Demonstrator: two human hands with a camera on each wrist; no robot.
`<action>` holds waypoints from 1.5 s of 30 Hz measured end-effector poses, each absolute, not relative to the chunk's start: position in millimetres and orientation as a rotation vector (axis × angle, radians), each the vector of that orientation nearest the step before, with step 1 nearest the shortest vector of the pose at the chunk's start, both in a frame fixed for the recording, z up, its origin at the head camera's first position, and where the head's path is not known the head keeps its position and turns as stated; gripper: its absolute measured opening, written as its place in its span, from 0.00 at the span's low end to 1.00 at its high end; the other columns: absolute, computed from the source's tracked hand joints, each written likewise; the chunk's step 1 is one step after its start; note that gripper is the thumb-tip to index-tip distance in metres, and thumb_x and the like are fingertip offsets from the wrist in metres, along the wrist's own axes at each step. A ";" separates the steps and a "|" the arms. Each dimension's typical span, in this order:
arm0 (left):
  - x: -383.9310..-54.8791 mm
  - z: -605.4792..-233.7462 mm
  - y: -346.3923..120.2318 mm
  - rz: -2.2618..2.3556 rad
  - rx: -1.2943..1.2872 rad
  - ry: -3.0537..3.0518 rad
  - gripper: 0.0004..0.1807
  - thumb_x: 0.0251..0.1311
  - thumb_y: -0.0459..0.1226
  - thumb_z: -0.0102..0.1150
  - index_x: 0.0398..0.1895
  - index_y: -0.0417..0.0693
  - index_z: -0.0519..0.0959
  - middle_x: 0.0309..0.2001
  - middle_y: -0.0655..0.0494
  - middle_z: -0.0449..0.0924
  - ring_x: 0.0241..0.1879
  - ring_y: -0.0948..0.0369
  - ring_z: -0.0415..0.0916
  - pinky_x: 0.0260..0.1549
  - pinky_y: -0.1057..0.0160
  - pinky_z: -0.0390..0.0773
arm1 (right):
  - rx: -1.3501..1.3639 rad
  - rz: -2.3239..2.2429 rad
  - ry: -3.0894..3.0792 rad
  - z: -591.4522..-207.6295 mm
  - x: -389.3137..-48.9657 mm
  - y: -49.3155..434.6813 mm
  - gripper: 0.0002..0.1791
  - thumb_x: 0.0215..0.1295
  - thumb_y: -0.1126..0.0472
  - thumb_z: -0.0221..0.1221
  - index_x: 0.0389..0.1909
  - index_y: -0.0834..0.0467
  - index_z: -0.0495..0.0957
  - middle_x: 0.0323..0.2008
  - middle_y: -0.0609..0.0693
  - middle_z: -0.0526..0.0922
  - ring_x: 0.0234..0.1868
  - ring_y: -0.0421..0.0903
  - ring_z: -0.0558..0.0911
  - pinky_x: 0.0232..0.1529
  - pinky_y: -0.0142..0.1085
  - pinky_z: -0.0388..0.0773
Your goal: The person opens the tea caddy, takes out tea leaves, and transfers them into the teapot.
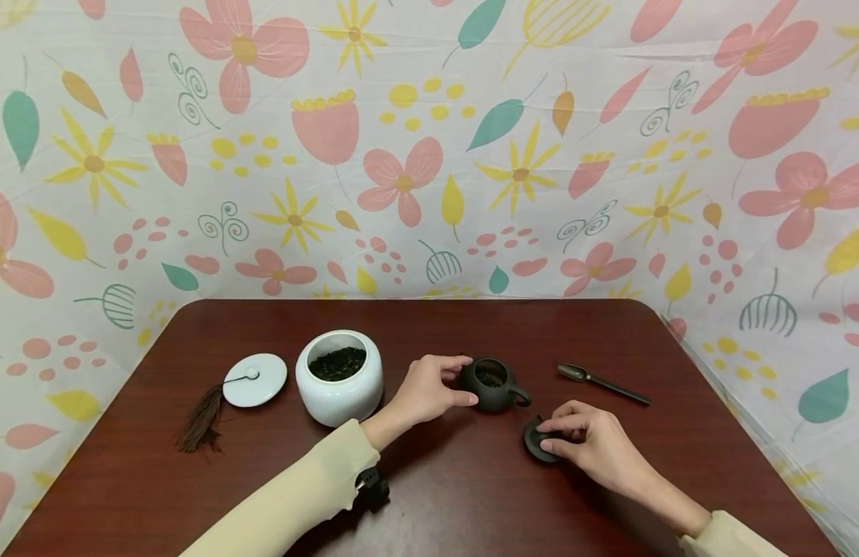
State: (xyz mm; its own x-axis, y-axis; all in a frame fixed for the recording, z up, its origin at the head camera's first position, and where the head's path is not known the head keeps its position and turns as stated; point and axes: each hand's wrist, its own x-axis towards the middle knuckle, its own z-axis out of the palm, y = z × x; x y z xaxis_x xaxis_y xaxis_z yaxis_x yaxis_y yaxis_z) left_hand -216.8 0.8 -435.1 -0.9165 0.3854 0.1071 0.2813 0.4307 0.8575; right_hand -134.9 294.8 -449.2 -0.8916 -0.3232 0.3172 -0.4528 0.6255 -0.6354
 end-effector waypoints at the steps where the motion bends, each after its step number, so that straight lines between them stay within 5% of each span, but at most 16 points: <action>1: -218.0 -434.9 1.5 1.503 0.588 2.565 0.31 0.54 0.36 0.82 0.64 0.47 0.84 0.57 0.47 0.86 0.56 0.50 0.85 0.54 0.52 0.82 | 0.645 1.116 -2.675 -449.4 -135.1 294.9 0.12 0.55 0.67 0.78 0.40 0.50 0.93 0.37 0.42 0.82 0.28 0.36 0.73 0.27 0.31 0.71; 27: -216.0 -441.5 17.1 1.551 0.378 2.609 0.29 0.52 0.30 0.82 0.61 0.52 0.88 0.57 0.45 0.86 0.46 0.56 0.87 0.32 0.66 0.83 | 0.626 1.136 -2.672 -446.6 -140.0 296.4 0.12 0.56 0.67 0.78 0.38 0.49 0.93 0.39 0.41 0.84 0.36 0.39 0.79 0.34 0.33 0.77; 45: -219.2 -440.6 17.4 1.554 0.366 2.603 0.29 0.51 0.30 0.82 0.60 0.53 0.88 0.57 0.46 0.85 0.43 0.58 0.87 0.32 0.66 0.83 | 0.685 1.181 -2.617 -411.2 -171.3 281.8 0.09 0.62 0.69 0.75 0.40 0.53 0.92 0.40 0.44 0.84 0.40 0.42 0.83 0.40 0.34 0.83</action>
